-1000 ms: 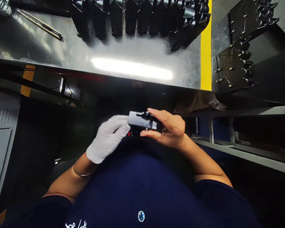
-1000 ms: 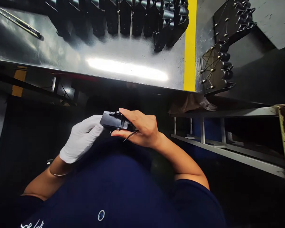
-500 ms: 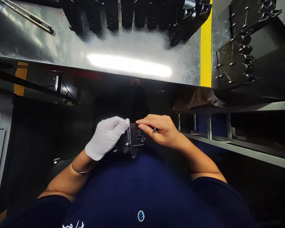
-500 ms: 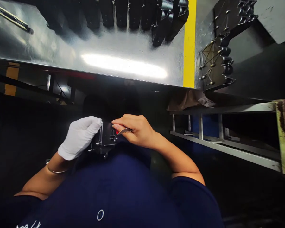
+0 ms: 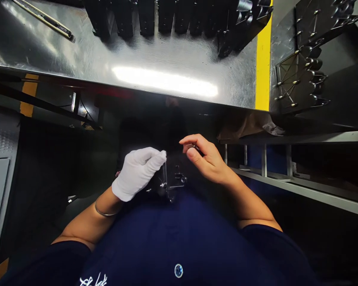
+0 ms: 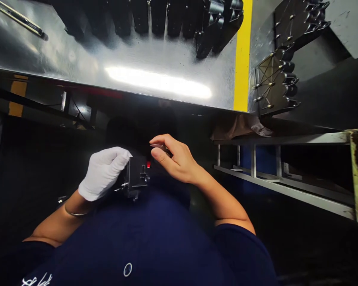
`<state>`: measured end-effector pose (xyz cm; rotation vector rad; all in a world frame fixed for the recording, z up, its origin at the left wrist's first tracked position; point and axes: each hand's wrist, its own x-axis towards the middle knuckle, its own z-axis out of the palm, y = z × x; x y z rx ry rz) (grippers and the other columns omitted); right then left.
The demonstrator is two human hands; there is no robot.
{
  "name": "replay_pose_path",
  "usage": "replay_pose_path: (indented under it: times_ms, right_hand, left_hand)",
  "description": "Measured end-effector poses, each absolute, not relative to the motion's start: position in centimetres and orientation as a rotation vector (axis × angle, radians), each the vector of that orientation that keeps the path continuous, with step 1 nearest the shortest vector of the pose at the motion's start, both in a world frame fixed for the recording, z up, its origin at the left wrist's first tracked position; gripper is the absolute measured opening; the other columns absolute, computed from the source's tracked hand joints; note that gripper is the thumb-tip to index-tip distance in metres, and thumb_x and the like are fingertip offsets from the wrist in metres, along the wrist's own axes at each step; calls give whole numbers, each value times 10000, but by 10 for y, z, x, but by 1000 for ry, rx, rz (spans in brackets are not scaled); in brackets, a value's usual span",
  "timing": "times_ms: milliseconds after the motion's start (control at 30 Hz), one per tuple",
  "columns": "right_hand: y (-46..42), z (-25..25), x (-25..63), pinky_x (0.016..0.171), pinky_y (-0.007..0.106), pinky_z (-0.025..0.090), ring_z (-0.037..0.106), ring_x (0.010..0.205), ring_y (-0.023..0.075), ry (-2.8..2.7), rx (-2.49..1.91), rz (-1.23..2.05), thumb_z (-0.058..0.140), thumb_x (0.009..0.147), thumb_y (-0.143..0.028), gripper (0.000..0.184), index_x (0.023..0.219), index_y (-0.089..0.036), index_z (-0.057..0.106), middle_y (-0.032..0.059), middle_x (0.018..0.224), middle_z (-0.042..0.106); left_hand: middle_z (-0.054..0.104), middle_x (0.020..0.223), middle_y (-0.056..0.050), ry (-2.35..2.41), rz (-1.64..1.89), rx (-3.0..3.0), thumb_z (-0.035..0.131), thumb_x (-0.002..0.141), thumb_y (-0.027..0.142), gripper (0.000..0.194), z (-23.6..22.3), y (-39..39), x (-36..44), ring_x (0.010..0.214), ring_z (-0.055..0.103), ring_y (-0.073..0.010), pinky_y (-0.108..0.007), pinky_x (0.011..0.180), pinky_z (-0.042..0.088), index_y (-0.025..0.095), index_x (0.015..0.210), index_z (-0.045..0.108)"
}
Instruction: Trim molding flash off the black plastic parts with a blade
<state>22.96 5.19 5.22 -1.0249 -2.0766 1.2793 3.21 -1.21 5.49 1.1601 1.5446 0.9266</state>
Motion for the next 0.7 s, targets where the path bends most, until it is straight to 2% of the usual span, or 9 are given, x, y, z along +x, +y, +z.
replay_pose_path:
  times_ms: [100,200,500,700]
  right_hand:
    - [44,55,230,599,212,443,538,617,87,-2105,-931,1361,393,989,-275,255,876,-165,593,-3,712,585]
    - [39,55,227,568,206,421,515,579,79,-2130,-809,1302,441,964,-225,279,731,-153,575,0,655,569]
    - [38,51,227,543,199,396,489,539,71,-2161,-742,1121,497,935,-167,230,734,-136,605,-2,605,572]
    - [41,54,231,525,207,378,450,517,69,-2215,-623,1317,488,940,-185,307,644,-142,557,-13,564,513]
  left_hand:
    - [547,515,21,1637,994,1169,599,814,406,337,51,-14,30,500,473,-99,-200,502,397,183,563,618]
    - [513,499,28,1676,1010,1174,604,820,409,364,49,-15,29,486,446,-91,-197,482,386,183,535,588]
    - [496,487,39,1701,1023,1134,622,800,400,351,49,-15,35,469,432,-85,-198,457,371,187,524,574]
    - [483,470,28,1747,988,1059,623,762,445,375,53,-13,39,459,429,-95,-210,442,375,190,497,555]
